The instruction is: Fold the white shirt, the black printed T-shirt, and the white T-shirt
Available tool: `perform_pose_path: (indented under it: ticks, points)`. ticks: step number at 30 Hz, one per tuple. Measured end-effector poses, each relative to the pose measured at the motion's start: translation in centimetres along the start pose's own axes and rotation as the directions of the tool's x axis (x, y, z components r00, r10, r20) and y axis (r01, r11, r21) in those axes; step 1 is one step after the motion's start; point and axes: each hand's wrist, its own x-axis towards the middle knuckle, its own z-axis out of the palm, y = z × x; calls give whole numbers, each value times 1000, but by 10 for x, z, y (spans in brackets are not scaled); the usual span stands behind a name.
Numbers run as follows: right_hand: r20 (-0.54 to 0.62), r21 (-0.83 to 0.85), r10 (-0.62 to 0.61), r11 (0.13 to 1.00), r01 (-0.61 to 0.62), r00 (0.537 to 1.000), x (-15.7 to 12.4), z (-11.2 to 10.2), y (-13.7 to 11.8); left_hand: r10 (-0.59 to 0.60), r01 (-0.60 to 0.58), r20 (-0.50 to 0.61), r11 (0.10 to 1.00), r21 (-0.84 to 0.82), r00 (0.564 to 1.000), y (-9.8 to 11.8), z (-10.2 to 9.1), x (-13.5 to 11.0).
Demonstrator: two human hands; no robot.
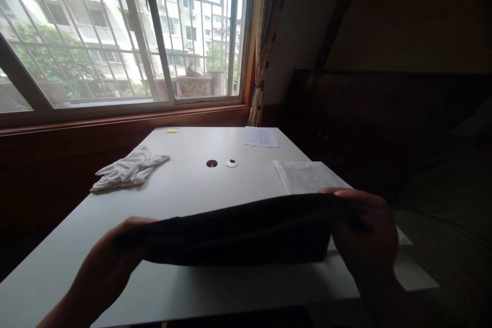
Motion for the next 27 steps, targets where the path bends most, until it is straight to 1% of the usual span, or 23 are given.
perform_pose_path:
  ticks: [2,3,5,6,7,8,9,11,12,13,14,15,17,19,21,24,27]
  points:
    - [-74,-48,82,995,-86,994,17,8,-10,-84,66,-154,991,-117,984,20,3,17]
    - [-78,-69,122,989,-128,989,27,12,-11,-136,103,-195,980,-171,971,31,7,28]
    - [-16,-77,199,977,-200,980,44,23,-3,-198,142,-225,960,-242,954,45,16,53]
    - [41,-66,247,968,-243,968,52,29,7,-210,148,-220,953,-265,953,46,20,65]
    - [113,-51,295,955,-291,949,57,36,20,-219,157,-202,946,-284,954,42,24,77]
    - [197,-36,337,941,-337,921,61,44,35,-233,177,-166,938,-299,958,33,27,88]
    - [255,-32,370,927,-374,894,63,53,52,-251,205,-114,928,-311,961,19,29,98]
    - [344,-47,424,899,-436,838,60,73,89,-288,278,11,913,-300,958,-19,33,113]
    - [385,-67,453,883,-465,804,56,84,107,-316,315,40,912,-262,948,-41,36,118]
    - [411,-97,490,862,-498,769,51,95,123,-362,369,72,908,-198,929,-62,40,122]
    - [414,-131,526,842,-523,743,46,105,138,-404,411,78,903,-123,911,-82,44,124]
    - [410,-153,544,832,-533,732,40,115,152,-437,441,62,896,-54,897,-100,48,127]
    - [401,-179,567,819,-545,720,31,129,174,-468,468,26,884,23,883,-125,57,130]
    - [390,-189,578,812,-552,717,25,136,191,-471,470,-10,879,80,882,-140,63,134]
    - [395,-196,574,816,-545,718,22,137,206,-461,461,-36,875,146,886,-148,66,139]
    - [418,-255,526,850,-461,740,18,131,224,-436,438,-66,864,248,898,-156,66,144]
    - [379,-334,514,851,-404,770,16,127,236,-397,401,-86,851,339,914,-161,65,145]
